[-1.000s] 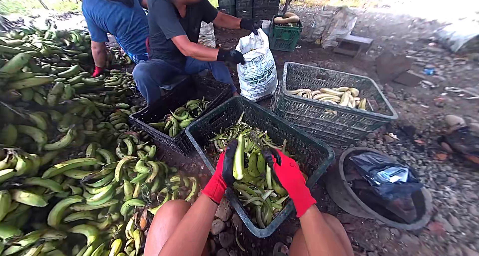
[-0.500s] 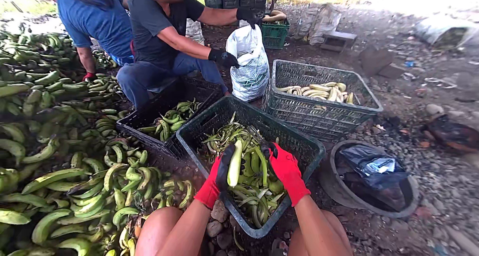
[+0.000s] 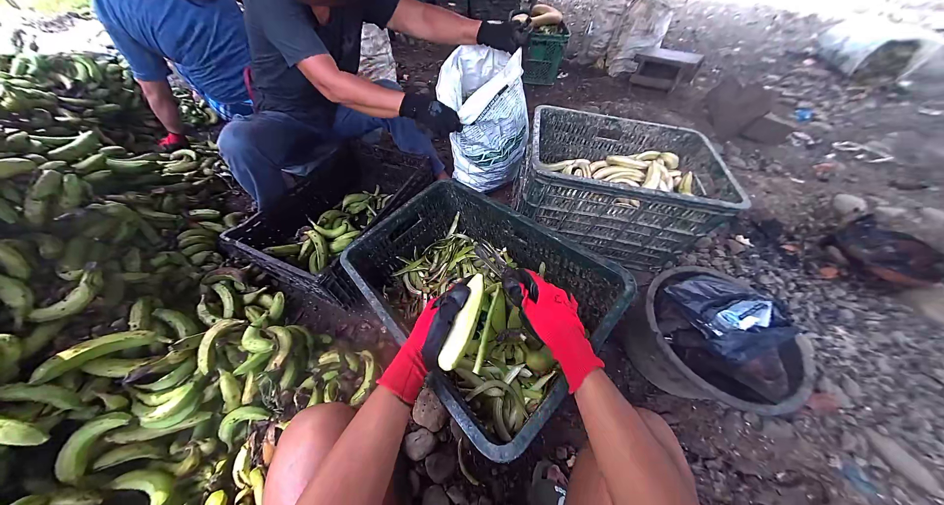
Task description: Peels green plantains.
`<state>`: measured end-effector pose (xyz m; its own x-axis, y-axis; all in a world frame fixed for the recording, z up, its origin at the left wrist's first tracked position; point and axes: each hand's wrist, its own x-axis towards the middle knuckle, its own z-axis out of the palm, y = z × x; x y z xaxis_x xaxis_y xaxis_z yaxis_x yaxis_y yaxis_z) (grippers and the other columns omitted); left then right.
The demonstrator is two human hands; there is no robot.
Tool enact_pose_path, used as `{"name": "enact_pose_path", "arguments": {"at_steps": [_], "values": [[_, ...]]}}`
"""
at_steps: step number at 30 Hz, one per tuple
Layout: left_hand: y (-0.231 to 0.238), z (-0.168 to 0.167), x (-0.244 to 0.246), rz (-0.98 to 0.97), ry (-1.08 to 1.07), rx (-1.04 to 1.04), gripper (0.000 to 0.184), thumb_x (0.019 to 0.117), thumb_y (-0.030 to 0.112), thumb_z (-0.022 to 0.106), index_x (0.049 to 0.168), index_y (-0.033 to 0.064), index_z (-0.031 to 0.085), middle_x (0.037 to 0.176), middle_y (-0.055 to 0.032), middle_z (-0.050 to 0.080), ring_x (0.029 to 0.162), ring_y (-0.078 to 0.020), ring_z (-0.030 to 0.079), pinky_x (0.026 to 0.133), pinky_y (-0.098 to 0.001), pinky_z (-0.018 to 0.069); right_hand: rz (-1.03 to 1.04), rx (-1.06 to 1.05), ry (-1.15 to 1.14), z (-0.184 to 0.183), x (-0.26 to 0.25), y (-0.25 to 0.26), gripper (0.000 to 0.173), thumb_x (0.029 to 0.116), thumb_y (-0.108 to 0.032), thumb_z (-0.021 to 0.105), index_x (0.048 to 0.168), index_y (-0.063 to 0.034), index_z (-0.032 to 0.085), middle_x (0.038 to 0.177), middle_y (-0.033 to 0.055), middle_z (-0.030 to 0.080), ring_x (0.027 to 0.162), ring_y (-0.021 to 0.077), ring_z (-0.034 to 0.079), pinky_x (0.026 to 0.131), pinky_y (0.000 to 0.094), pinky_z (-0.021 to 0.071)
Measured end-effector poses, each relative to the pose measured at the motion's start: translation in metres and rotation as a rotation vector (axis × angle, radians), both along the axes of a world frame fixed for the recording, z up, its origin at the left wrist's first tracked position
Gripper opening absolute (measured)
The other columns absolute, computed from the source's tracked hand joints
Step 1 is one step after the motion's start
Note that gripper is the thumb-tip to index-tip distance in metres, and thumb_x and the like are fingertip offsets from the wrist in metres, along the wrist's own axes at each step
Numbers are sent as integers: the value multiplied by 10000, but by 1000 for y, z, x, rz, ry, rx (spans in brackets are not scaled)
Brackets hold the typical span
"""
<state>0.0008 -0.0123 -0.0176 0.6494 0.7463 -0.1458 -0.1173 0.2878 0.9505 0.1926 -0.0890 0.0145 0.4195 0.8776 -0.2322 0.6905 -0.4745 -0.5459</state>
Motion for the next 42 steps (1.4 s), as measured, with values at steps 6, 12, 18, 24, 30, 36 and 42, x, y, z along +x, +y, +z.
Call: {"name": "enact_pose_path", "arguments": {"at_steps": [6,12,18,24,30,36,42], "values": [[20,-12,6,627,135,-67,399,1117,310,397,1187,-17,616,890,-126,661,736,-178,662,681,-347,586,202,-108,-94,-5,-73,-48,536,1054,-497,453,1511,-224,512,1296,172,674,1263,353,605,1150,593,349],[12,3,-8,216,179,116,367,1114,239,365,1284,-5,581,983,-89,682,812,-132,672,739,-313,589,126,-87,-119,5,-43,-21,525,1062,-475,445,1540,-262,477,1359,178,641,1317,356,573,1208,681,183],[8,7,-5,23,130,36,452,1096,324,357,1389,18,515,1005,-105,706,801,-176,699,710,-338,606,28,-55,58,-5,-12,4,516,1096,-500,338,1457,-207,562,1353,128,663,1315,305,584,1143,607,349],[17,-7,2,665,318,104,449,1135,267,301,1431,-16,484,1273,-213,606,1095,-225,629,966,-386,521,164,-94,-114,5,-79,-48,559,1050,-474,470,1550,-225,472,1322,197,656,1294,374,582,1200,624,251],[4,9,1,394,125,87,349,1122,209,333,1255,-10,570,952,-72,645,802,-97,637,745,-275,562,139,-112,-86,10,-50,-29,527,1070,-470,432,1555,-266,458,1365,167,640,1324,345,569,1208,660,207],[-3,13,-7,-140,74,155,583,1033,340,426,1532,42,394,1227,-81,669,1020,-129,673,903,-310,570,60,3,187,-7,-7,3,515,1093,-513,341,1446,-223,581,1371,96,654,1305,265,589,1116,575,401],[11,2,3,512,-80,-141,410,1131,289,279,1206,1,561,878,-103,651,743,-156,657,685,-327,579,168,-31,-77,-6,-56,-38,548,1059,-510,434,1536,-247,490,1322,161,670,1290,343,594,1213,627,230]]}}
